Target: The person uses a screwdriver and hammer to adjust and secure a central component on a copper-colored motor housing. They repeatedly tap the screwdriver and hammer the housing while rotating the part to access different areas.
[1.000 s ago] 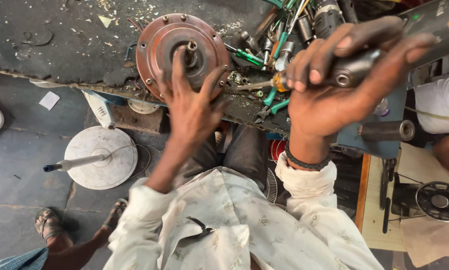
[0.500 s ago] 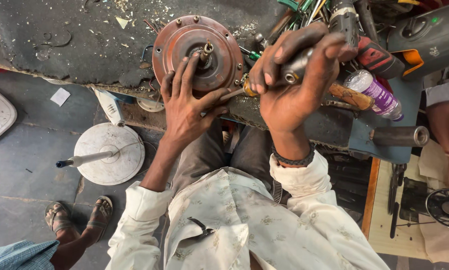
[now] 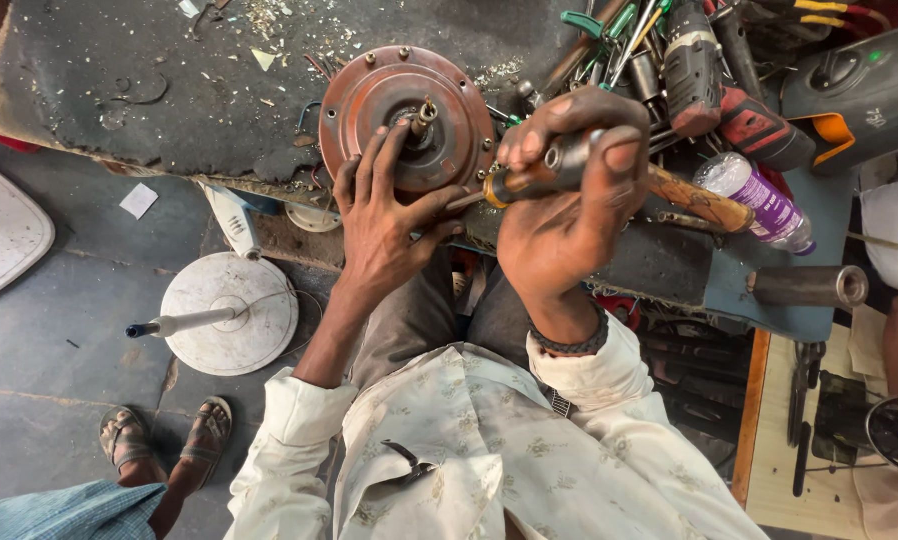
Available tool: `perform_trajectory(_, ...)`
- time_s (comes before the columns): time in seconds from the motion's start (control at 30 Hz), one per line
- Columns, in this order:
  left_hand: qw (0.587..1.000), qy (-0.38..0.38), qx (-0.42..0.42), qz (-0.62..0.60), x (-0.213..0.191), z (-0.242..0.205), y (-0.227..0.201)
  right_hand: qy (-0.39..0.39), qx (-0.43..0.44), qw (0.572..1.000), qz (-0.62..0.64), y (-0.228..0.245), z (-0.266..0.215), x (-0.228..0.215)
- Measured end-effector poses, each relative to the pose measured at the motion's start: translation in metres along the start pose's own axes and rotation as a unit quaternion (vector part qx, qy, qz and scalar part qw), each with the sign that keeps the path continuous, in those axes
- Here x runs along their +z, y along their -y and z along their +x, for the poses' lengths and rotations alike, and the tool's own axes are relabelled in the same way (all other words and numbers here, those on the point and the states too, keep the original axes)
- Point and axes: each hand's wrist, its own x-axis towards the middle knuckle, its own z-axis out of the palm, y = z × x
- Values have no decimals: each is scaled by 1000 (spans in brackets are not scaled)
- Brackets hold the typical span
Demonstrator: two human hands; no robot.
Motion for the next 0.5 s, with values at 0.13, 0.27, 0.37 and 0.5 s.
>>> perform_trajectory(0.13,1000,3,-2,2,-1,-2,-1,3,-5,1000,8,1,-5,6)
perform_trajectory(0.27,1000,0,7,3,-3,1,-2,14,-6,1000,-6,4,-5,9)
perform_trajectory(0.37,999,20,24,10,-9,1,0,-3,18,1000,20,6,-8,11)
perform_trajectory(0.5,997,50,57,21,-17,3,9,-34,5,999,6,6,-13,15)
